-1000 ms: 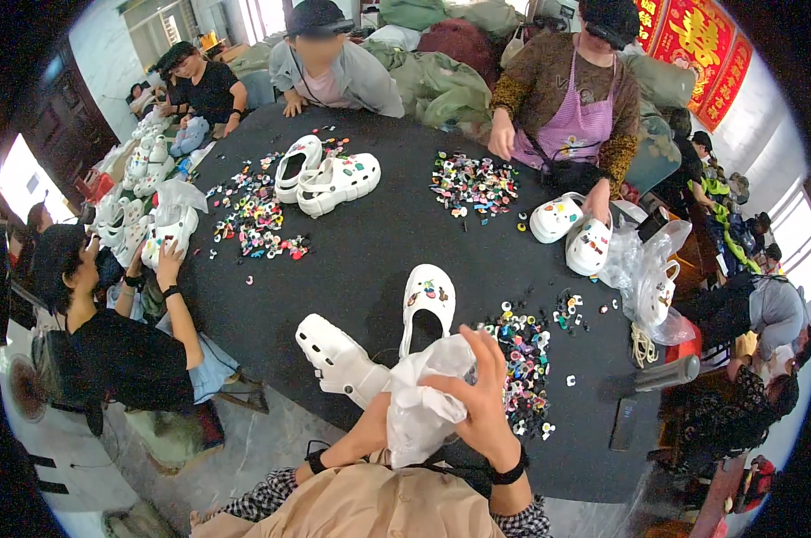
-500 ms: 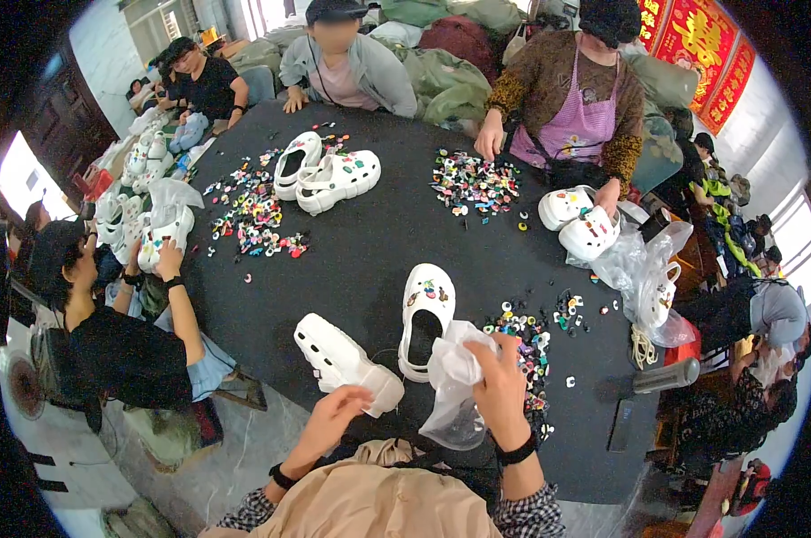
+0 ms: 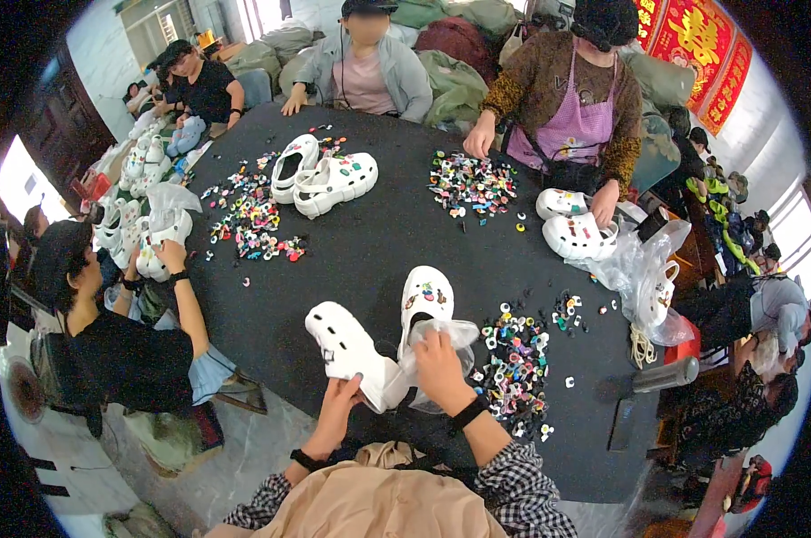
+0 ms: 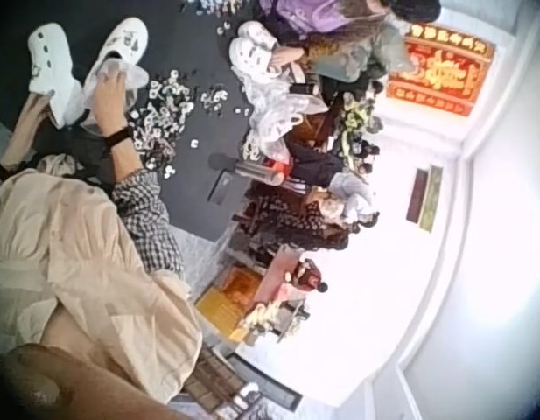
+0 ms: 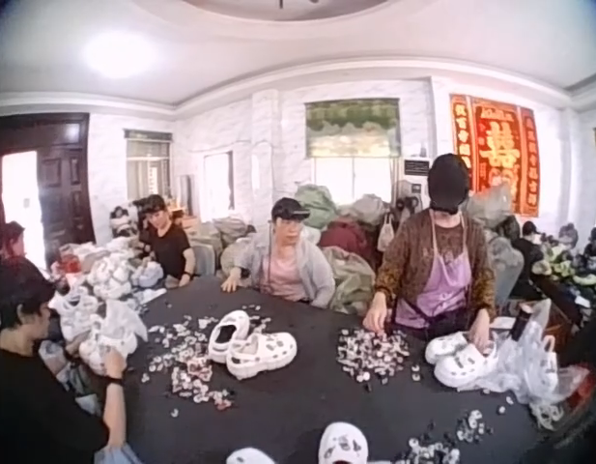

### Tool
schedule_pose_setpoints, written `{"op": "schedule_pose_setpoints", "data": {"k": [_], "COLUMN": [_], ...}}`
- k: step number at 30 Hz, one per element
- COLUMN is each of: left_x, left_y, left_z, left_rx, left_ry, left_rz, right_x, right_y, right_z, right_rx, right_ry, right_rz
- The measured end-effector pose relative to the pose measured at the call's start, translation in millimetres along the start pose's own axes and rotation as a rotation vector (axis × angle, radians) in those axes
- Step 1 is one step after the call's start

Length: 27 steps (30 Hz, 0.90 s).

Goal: Attaching decorative charms to the holes of white foam clogs at a assembly table.

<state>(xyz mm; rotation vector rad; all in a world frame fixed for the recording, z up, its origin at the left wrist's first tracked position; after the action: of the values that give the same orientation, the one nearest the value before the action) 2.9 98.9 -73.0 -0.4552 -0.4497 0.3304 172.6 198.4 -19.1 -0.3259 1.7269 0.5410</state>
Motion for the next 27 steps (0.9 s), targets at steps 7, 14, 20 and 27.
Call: {"op": "schedule_pose_setpoints", "data": {"k": [7, 14, 20, 27], "left_x": [35.7, 49.3, 74.0, 87.1], "left_y": [33.2, 58.7, 55.9, 49.1], "left_z": [72.2, 54.6, 30.3, 25.5], "left_rx": [0.746, 0.834, 0.744, 0.741], "left_ry": [1.139, 1.213, 1.256, 1.273], "left_rz": [0.161, 0.035, 0.099, 0.110], "right_x": [-25.1, 22.9, 35.0, 10.6], "right_y": [-8.6, 24.5, 42.8, 19.7], "right_z": [-9.5, -1.2, 0.6, 2.2], "right_rx": [-0.134, 0.003, 0.046, -0.091], "right_ry": [0.180, -0.196, -0.206, 0.246], "right_rz": [0.050, 0.074, 0.129, 0.135]}}
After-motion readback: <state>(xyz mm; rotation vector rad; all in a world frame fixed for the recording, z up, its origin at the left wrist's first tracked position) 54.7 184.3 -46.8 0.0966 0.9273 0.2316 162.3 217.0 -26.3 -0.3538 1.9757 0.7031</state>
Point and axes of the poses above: each hand's wrist, its own y-axis towards the middle knuckle, its own x-axis out of the palm, z = x × y, the point moved 8 cm from there along y, towards the middle knuckle, and after that the axes turned 3 degrees about z, right-handed, at the moved point
